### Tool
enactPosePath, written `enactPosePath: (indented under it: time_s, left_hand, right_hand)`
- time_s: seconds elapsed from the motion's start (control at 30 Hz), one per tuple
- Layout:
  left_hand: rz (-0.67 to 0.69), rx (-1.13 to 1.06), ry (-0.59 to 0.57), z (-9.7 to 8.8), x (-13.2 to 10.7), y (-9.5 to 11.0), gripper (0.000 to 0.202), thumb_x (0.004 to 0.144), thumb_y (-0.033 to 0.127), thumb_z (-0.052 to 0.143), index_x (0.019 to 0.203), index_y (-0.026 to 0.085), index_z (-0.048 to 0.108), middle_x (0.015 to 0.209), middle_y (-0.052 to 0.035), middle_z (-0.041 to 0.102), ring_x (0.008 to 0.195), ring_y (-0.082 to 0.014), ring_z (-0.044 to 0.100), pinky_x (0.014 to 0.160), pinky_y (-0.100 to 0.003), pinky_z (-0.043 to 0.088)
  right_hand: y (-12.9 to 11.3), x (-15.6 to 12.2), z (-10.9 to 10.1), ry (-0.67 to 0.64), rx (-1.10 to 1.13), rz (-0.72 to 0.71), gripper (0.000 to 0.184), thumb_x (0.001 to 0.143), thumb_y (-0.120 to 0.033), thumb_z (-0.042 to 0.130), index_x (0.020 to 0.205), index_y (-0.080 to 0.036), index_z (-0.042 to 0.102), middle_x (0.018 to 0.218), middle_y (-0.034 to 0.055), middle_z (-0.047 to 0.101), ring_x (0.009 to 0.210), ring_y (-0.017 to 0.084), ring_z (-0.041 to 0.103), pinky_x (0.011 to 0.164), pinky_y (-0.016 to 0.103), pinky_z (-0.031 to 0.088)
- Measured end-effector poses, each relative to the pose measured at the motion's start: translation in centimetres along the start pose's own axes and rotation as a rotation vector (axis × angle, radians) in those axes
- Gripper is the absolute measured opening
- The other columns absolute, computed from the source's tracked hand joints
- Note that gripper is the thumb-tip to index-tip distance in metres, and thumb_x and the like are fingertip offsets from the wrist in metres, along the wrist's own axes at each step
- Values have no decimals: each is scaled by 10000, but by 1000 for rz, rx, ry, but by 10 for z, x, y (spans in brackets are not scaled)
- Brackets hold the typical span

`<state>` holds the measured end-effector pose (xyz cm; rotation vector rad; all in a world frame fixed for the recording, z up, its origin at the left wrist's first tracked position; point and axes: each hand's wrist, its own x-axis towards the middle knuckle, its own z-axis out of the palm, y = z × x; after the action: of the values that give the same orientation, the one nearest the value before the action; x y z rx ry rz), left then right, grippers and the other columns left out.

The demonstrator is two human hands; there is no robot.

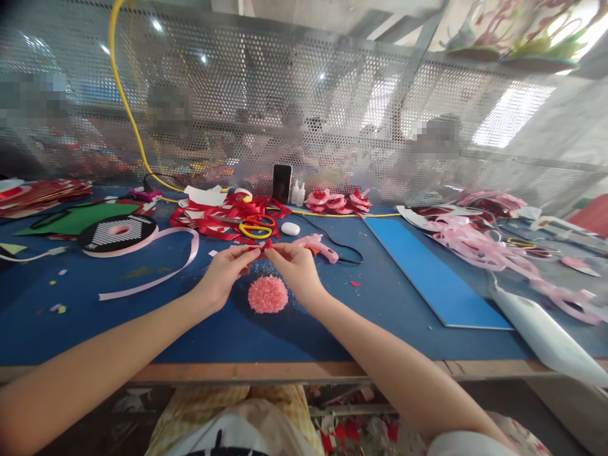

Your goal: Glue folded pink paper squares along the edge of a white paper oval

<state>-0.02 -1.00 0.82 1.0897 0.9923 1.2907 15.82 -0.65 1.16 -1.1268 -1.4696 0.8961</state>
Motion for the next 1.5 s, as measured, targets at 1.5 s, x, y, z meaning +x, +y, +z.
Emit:
enactPosePath:
  time_s: [1.5]
  left_hand:
    - [77,65,-27,-12,16,-4,354,678,413,843,933,176,782,969,-69,774,931,-209,674,832,-313,478]
  right_hand:
    - [-14,14,-14,36,-475,-132,513,953,-598,409,980,-164,681,850,62,703,712,159,591,620,278,437]
